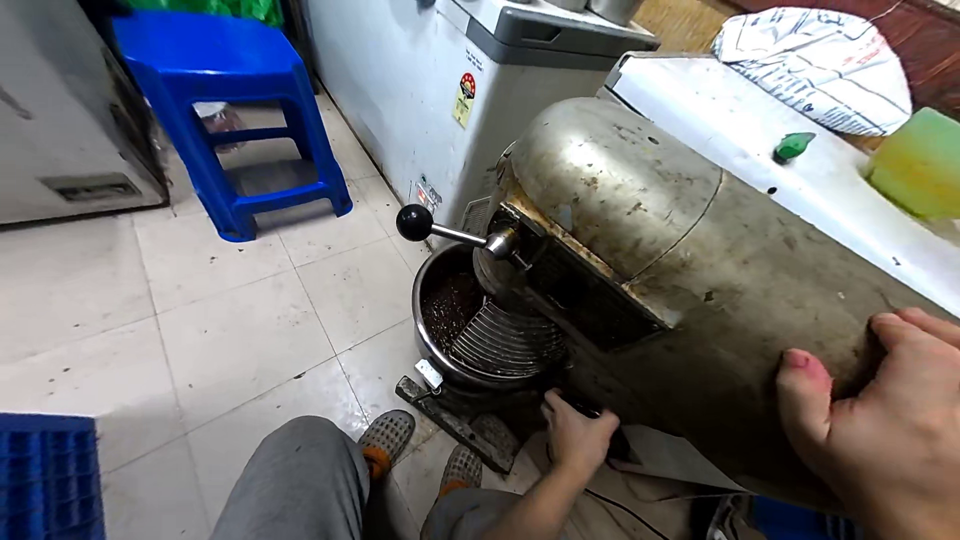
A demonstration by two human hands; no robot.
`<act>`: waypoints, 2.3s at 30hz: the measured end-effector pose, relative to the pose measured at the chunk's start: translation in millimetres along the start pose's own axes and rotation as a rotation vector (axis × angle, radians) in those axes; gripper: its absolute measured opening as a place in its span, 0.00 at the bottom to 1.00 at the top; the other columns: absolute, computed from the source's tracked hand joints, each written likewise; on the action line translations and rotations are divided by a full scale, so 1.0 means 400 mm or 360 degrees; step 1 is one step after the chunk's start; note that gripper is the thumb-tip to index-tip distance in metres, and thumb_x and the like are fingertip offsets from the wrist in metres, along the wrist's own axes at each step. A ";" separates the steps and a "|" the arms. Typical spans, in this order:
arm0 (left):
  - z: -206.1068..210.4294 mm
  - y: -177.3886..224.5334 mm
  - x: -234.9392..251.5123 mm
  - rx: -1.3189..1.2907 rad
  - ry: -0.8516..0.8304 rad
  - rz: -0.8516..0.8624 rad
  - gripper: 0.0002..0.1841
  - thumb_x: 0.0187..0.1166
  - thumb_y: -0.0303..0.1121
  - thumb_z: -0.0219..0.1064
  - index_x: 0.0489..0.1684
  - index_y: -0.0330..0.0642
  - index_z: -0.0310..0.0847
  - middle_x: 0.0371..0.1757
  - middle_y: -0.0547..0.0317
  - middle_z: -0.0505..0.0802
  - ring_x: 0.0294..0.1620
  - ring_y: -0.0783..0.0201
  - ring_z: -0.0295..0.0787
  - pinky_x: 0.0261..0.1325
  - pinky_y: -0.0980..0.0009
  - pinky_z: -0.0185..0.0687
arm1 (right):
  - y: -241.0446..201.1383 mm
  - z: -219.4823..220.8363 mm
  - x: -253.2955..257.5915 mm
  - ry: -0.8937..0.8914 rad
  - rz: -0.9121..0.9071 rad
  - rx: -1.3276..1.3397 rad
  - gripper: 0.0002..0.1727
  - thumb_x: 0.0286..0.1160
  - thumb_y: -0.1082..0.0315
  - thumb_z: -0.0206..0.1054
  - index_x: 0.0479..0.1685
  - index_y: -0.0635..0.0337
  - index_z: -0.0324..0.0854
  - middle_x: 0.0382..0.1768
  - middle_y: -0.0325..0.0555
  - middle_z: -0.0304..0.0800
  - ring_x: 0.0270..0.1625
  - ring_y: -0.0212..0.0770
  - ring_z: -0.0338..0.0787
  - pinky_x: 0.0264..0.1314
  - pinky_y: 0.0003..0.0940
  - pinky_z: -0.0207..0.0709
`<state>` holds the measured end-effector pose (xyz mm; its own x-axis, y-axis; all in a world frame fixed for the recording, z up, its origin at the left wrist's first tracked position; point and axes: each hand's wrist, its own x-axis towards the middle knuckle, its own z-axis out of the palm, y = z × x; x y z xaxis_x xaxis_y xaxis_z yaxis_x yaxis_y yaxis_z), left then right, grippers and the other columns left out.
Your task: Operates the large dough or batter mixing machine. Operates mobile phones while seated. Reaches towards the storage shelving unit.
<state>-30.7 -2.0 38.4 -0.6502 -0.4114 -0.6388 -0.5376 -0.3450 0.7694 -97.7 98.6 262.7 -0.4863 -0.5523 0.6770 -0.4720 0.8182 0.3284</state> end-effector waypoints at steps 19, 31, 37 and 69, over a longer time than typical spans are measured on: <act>-0.016 -0.022 0.040 -0.1661 -0.0754 -0.0978 0.41 0.77 0.69 0.54 0.87 0.55 0.59 0.82 0.38 0.74 0.79 0.31 0.72 0.67 0.24 0.73 | -0.044 -0.035 0.024 0.0140 -0.0046 -0.0067 0.43 0.80 0.34 0.43 0.61 0.69 0.79 0.61 0.73 0.84 0.54 0.73 0.85 0.47 0.66 0.69; 0.025 -0.036 0.026 -0.0965 -0.0359 -0.0480 0.57 0.72 0.44 0.78 0.92 0.49 0.28 0.79 0.27 0.70 0.69 0.35 0.81 0.56 0.41 0.87 | -0.052 -0.036 0.027 0.0162 -0.0049 -0.0123 0.41 0.80 0.34 0.43 0.59 0.67 0.81 0.58 0.70 0.86 0.52 0.68 0.87 0.45 0.61 0.70; 0.034 -0.020 -0.025 0.0202 0.0049 0.0068 0.75 0.40 0.55 0.91 0.92 0.42 0.35 0.78 0.24 0.73 0.65 0.36 0.86 0.62 0.45 0.87 | -0.053 -0.038 0.030 0.0131 -0.0056 -0.0099 0.42 0.80 0.35 0.42 0.60 0.68 0.79 0.58 0.72 0.85 0.53 0.71 0.86 0.45 0.64 0.69; 0.018 -0.004 -0.019 0.0201 -0.0005 -0.0009 0.71 0.42 0.55 0.89 0.91 0.40 0.41 0.76 0.28 0.77 0.66 0.39 0.86 0.64 0.45 0.86 | -0.044 -0.034 0.024 0.0066 -0.0036 -0.0062 0.42 0.80 0.35 0.43 0.63 0.69 0.76 0.62 0.74 0.82 0.56 0.75 0.84 0.46 0.68 0.70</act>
<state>-28.7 7.8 42.0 -0.6486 -0.4069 -0.6432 -0.6045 -0.2380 0.7602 -84.2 81.1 272.3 -0.4445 -0.5644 0.6956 -0.4531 0.8115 0.3689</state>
